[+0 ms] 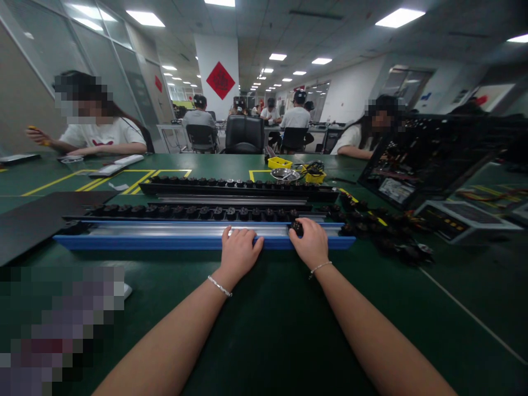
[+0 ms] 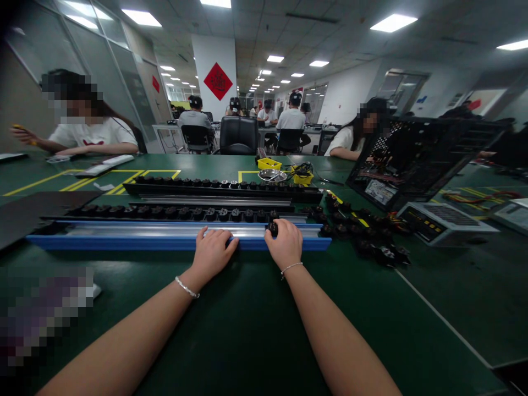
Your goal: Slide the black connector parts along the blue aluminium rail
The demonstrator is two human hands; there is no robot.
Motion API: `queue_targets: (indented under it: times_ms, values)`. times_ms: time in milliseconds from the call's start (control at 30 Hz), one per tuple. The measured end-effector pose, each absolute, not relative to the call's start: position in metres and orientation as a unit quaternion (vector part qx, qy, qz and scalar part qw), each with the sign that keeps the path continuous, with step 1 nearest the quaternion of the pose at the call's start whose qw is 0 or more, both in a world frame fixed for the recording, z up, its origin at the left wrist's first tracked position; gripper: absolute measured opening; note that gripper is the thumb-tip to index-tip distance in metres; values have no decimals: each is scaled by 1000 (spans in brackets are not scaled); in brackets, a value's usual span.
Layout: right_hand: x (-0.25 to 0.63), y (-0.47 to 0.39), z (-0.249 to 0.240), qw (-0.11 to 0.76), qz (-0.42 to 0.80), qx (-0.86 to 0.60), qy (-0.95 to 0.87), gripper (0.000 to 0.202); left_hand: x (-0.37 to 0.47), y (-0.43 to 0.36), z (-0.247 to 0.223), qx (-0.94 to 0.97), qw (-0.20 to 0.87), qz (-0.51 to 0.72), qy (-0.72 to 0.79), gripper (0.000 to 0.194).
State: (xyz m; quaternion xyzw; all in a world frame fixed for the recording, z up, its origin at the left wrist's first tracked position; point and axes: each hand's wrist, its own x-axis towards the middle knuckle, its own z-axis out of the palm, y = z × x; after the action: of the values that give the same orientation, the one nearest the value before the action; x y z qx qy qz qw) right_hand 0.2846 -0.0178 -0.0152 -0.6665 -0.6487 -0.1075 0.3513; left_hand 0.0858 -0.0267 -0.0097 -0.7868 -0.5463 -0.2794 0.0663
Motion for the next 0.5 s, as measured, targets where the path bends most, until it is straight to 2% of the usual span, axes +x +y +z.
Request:
queue_targets:
  times_ms: [500]
  values:
    - [292,-20,-21,376,-116,-655,-645,37,86,-27,-10,-782,72,-277,-553,32]
